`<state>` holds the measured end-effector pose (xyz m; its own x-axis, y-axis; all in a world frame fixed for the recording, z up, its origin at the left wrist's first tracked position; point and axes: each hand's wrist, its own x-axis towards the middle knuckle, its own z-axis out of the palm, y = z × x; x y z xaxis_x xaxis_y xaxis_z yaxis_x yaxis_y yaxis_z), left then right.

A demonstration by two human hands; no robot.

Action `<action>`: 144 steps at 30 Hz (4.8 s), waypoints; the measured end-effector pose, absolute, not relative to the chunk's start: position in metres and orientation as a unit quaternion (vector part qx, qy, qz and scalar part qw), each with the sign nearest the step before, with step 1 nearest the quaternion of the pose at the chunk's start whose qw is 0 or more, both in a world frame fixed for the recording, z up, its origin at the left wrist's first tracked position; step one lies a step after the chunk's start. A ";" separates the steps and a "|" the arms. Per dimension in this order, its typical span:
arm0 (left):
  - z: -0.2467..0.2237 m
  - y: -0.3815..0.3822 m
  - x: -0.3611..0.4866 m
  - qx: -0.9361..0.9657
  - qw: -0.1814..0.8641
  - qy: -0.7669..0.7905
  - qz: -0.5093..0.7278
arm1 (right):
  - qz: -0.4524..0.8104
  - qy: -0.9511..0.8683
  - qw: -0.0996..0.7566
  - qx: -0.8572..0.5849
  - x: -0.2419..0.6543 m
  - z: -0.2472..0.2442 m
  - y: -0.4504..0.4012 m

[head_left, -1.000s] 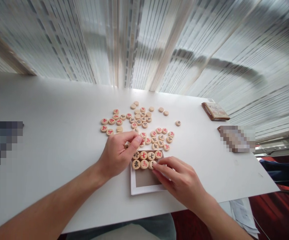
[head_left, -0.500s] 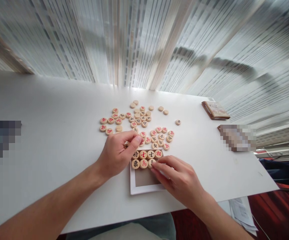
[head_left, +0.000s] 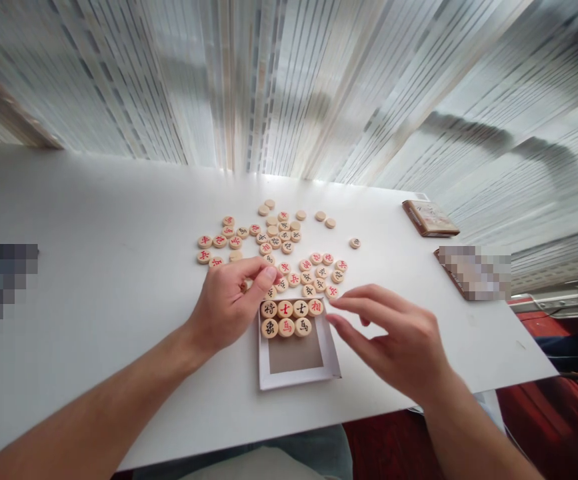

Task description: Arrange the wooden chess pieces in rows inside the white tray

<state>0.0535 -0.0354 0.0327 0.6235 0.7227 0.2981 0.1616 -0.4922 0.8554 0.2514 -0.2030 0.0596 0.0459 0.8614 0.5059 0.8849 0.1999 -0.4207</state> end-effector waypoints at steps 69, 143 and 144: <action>0.025 -0.017 0.050 0.798 0.354 0.359 0.330 | -0.047 -0.592 0.451 -0.666 0.338 0.013 -0.104; 0.034 0.003 0.045 0.805 0.281 0.424 0.305 | 0.093 -0.503 0.478 -0.714 0.361 0.019 -0.103; 0.035 0.004 0.044 0.804 0.279 0.427 0.305 | 0.079 -0.509 0.472 -0.715 0.362 0.020 -0.103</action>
